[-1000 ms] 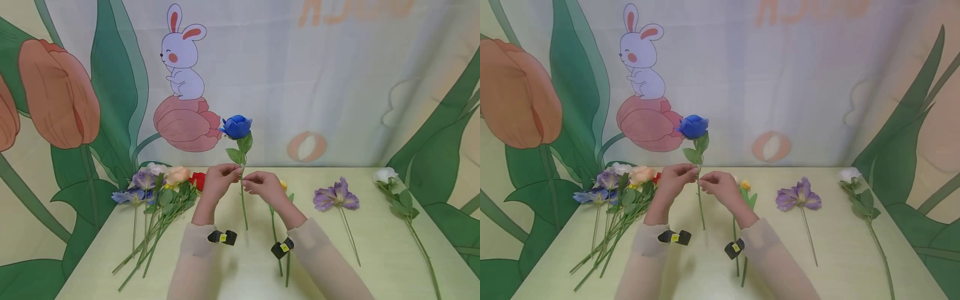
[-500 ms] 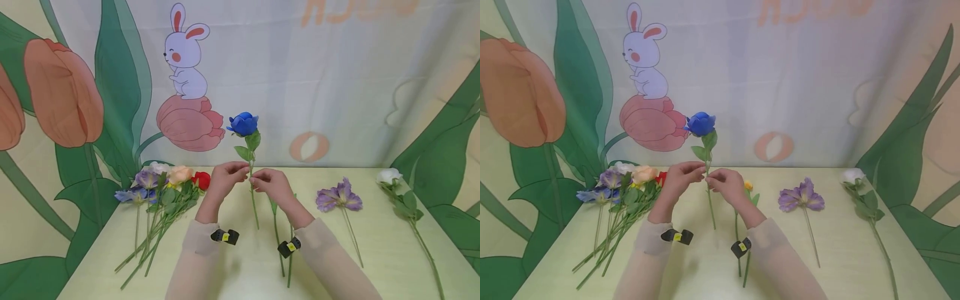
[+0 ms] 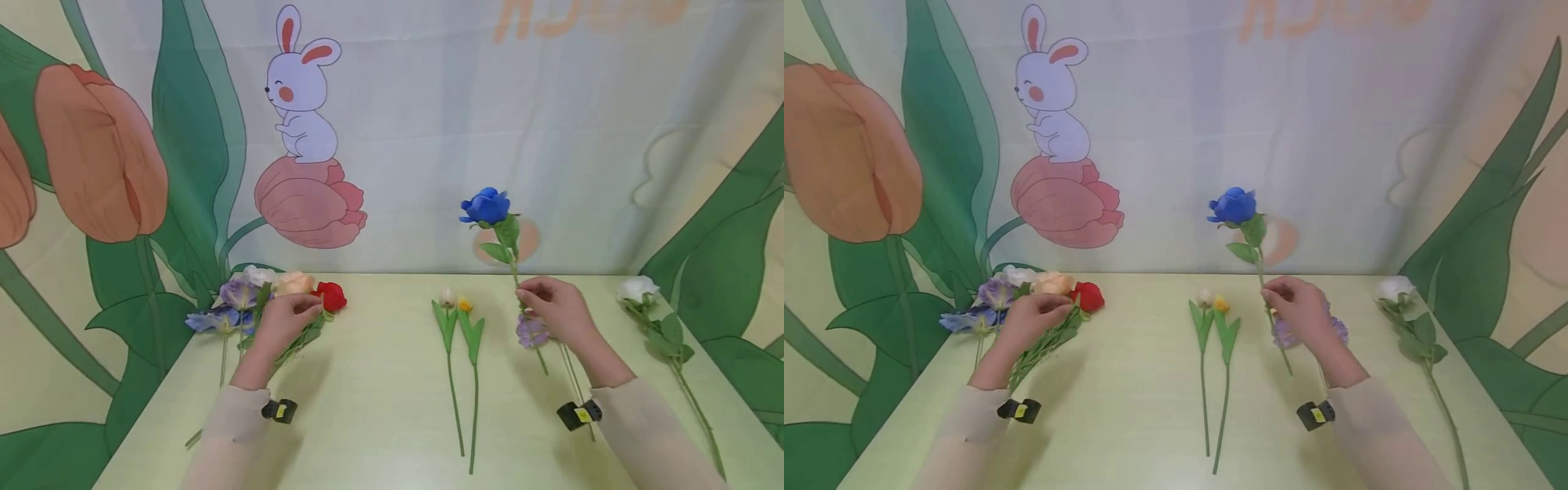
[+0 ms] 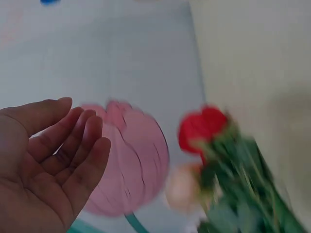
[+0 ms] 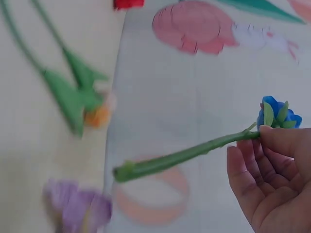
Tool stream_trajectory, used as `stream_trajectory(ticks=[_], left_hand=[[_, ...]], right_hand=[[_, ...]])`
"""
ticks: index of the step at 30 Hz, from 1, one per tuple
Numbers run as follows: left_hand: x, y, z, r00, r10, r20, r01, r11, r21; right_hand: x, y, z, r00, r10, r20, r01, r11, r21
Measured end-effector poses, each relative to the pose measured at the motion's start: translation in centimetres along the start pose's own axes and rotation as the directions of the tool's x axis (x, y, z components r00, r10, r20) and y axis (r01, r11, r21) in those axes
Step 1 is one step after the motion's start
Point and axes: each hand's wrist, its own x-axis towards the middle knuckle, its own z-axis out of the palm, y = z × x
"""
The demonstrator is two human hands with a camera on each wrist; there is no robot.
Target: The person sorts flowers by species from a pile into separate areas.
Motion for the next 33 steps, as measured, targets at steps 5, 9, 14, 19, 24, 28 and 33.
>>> stream_trajectory(ticks=[5,9,14,19,24,28,33], left_hand=[[-2.6,-4.9,-3.4,0.997,-0.074,0.007,0.072,0.986,0.147],[-4.3,-8.4,-4.8,0.992,-0.121,0.027,0.112,0.968,0.223],[-5.1,-10.7,-5.6,0.977,-0.203,0.065,0.184,0.956,0.230],[-5.6,-12.5,-5.2,0.961,-0.253,0.109,0.225,0.949,0.220],[-5.9,-13.6,-4.7,0.956,-0.269,0.114,0.238,0.944,0.231],[-5.8,-13.6,-4.5,0.954,-0.279,0.112,0.242,0.933,0.265],[-5.1,-13.1,-4.3,0.953,-0.283,0.105,0.232,0.909,0.347]], right_hand=[[-1.8,5.0,-4.0,0.997,0.042,-0.060,-0.049,0.992,-0.117],[-3.5,8.9,-7.0,0.994,0.068,-0.084,-0.085,0.971,-0.222],[-5.9,12.2,-9.7,0.988,0.137,-0.070,-0.152,0.942,-0.300],[-6.9,14.6,-10.8,0.971,0.204,-0.121,-0.235,0.905,-0.355],[-7.3,16.3,-11.5,0.953,0.250,-0.170,-0.298,0.874,-0.384],[-7.7,17.6,-12.0,0.937,0.294,-0.189,-0.346,0.857,-0.381],[-8.0,19.4,-12.4,0.911,0.366,-0.191,-0.412,0.827,-0.383]])
